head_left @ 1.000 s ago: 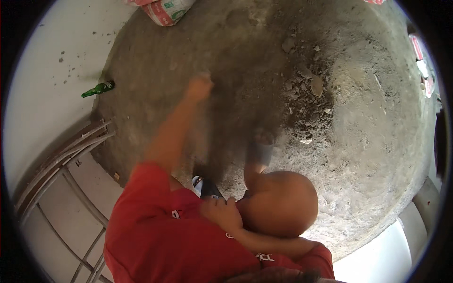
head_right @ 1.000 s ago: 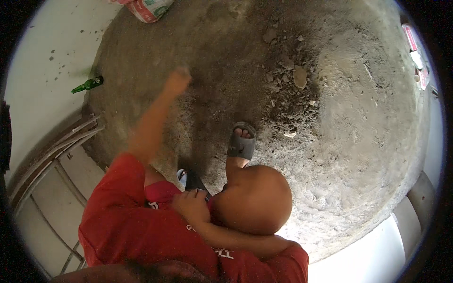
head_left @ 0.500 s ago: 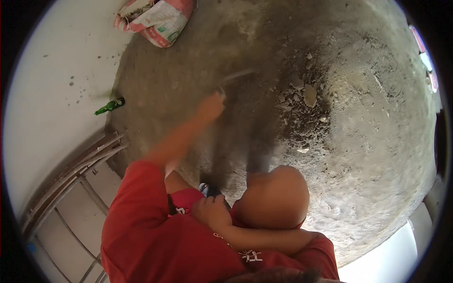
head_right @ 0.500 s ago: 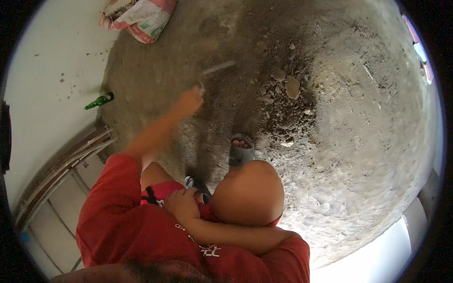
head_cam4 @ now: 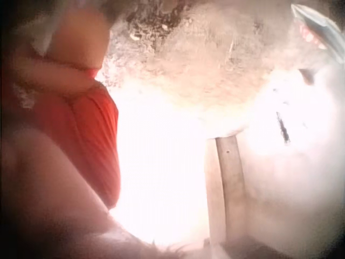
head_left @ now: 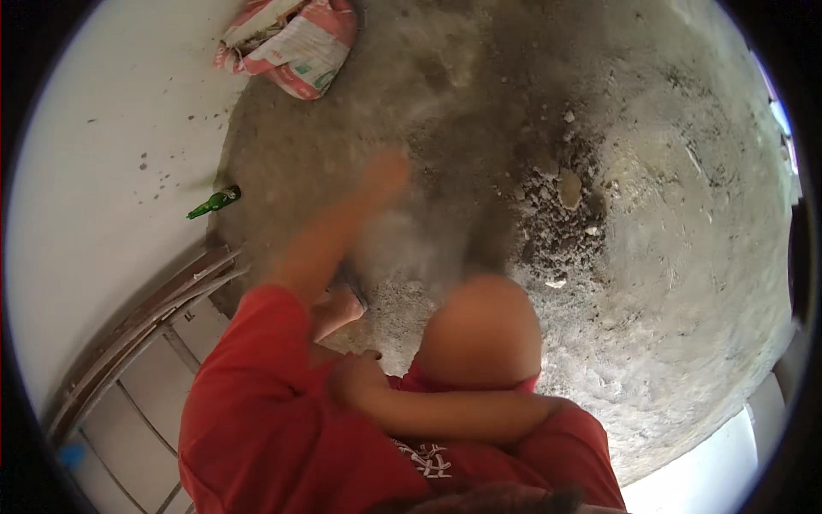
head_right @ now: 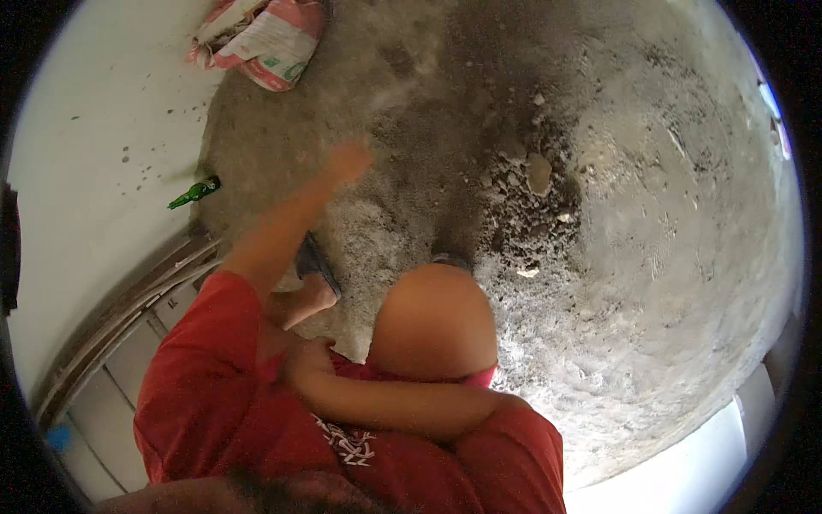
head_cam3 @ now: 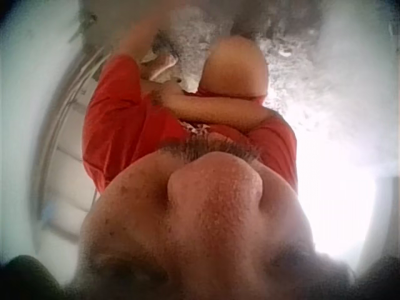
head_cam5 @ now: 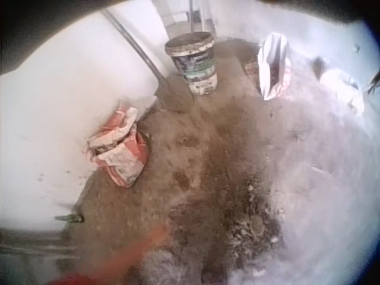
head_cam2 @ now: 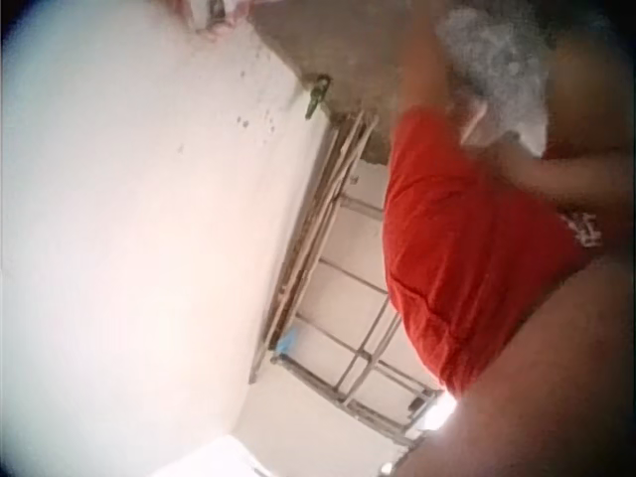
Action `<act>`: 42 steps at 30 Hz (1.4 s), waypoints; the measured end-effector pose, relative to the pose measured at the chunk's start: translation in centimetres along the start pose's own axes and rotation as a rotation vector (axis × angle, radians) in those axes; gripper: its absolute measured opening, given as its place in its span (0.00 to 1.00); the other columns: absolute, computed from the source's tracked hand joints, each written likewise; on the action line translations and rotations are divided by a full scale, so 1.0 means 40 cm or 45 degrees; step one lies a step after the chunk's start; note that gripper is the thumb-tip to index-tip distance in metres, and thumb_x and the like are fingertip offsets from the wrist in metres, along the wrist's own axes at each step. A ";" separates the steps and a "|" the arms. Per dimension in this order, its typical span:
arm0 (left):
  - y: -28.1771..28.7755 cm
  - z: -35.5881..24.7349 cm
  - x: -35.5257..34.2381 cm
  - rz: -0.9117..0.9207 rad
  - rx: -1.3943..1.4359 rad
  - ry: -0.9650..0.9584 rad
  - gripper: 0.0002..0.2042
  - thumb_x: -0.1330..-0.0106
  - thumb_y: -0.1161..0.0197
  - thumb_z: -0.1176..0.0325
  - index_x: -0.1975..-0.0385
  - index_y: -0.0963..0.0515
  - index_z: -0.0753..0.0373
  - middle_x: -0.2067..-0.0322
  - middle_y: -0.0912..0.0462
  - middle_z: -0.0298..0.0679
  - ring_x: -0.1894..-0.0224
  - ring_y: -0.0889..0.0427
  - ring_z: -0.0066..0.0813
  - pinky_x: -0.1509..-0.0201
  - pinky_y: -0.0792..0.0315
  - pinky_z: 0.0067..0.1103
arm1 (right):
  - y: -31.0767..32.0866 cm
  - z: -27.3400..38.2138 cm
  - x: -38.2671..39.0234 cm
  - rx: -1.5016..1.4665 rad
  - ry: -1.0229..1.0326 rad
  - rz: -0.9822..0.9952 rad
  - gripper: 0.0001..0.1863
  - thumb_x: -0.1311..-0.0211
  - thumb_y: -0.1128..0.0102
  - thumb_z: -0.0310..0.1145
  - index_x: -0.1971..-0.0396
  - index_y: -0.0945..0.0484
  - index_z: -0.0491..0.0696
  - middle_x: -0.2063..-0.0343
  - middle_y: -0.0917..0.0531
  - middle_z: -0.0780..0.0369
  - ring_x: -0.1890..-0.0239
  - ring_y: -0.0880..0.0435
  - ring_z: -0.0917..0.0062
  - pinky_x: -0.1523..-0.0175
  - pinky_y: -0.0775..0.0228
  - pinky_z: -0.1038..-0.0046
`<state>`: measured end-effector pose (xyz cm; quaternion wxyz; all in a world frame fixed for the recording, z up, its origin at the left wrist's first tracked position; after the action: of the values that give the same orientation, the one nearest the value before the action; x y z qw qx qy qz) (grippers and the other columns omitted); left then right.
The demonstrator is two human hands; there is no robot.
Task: The person scrapes loose concrete and debris from a floor corner using a trowel, then collects additional dry mortar mixture from a bag, applying and spreading it onto the wall and floor joints to patch the concrete surface.
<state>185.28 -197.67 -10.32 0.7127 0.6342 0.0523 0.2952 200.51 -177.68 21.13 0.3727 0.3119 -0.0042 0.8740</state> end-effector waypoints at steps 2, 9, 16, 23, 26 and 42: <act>0.036 0.117 -0.047 0.020 0.059 0.259 0.15 0.29 0.45 0.64 0.53 0.22 0.71 0.52 0.20 0.50 0.51 0.20 0.44 0.46 0.27 0.41 | -0.001 -0.049 -0.010 0.077 -0.083 -0.026 0.19 0.32 0.50 0.43 0.55 0.15 0.50 0.54 0.14 0.57 0.52 0.15 0.63 0.45 0.33 0.46; 0.033 -0.025 -0.174 0.477 0.998 0.423 0.12 0.34 0.43 0.69 0.61 0.21 0.74 0.61 0.17 0.57 0.58 0.16 0.51 0.54 0.24 0.41 | 0.042 -0.135 -0.033 0.213 -0.364 -0.497 0.13 0.36 0.46 0.42 0.63 0.17 0.52 0.66 0.15 0.60 0.61 0.14 0.66 0.59 0.29 0.55; -0.069 0.216 0.074 0.374 0.877 0.232 0.19 0.31 0.46 0.62 0.45 0.24 0.66 0.50 0.20 0.59 0.50 0.20 0.58 0.46 0.26 0.45 | 0.138 -0.071 -0.140 0.242 -0.395 -0.595 0.11 0.35 0.48 0.37 0.64 0.18 0.50 0.64 0.14 0.58 0.63 0.13 0.64 0.61 0.24 0.55; -0.476 0.841 0.247 0.133 1.057 1.593 0.20 0.25 0.49 0.59 0.43 0.25 0.67 0.47 0.21 0.51 0.47 0.20 0.45 0.46 0.26 0.40 | 0.226 0.016 -0.272 0.154 -0.488 -0.643 0.14 0.39 0.40 0.44 0.61 0.20 0.49 0.65 0.15 0.58 0.62 0.13 0.63 0.59 0.24 0.57; -0.554 1.090 0.213 0.397 0.793 1.557 0.21 0.25 0.48 0.58 0.40 0.27 0.66 0.44 0.22 0.48 0.45 0.21 0.43 0.45 0.26 0.39 | 0.270 0.047 -0.322 0.179 -0.521 -0.690 0.18 0.44 0.35 0.46 0.60 0.21 0.49 0.64 0.15 0.58 0.58 0.14 0.63 0.55 0.25 0.57; -0.442 0.720 0.267 0.404 1.096 1.216 0.21 0.32 0.44 0.61 0.45 0.24 0.68 0.47 0.21 0.56 0.49 0.19 0.55 0.45 0.25 0.45 | 0.230 0.079 -0.502 0.501 -0.536 -0.289 0.16 0.38 0.45 0.39 0.54 0.21 0.47 0.63 0.17 0.55 0.62 0.17 0.62 0.55 0.27 0.58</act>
<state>213.23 -218.00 -18.16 0.2419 0.6617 0.3818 0.5982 206.78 -198.11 14.73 0.3913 0.5508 0.1226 0.7270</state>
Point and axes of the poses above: each hand's wrist, its own x-axis away from the middle knuckle, its own y-axis out of the back of the hand, z = x × y, the point moved 8 cm from there along -x, towards the middle knuckle
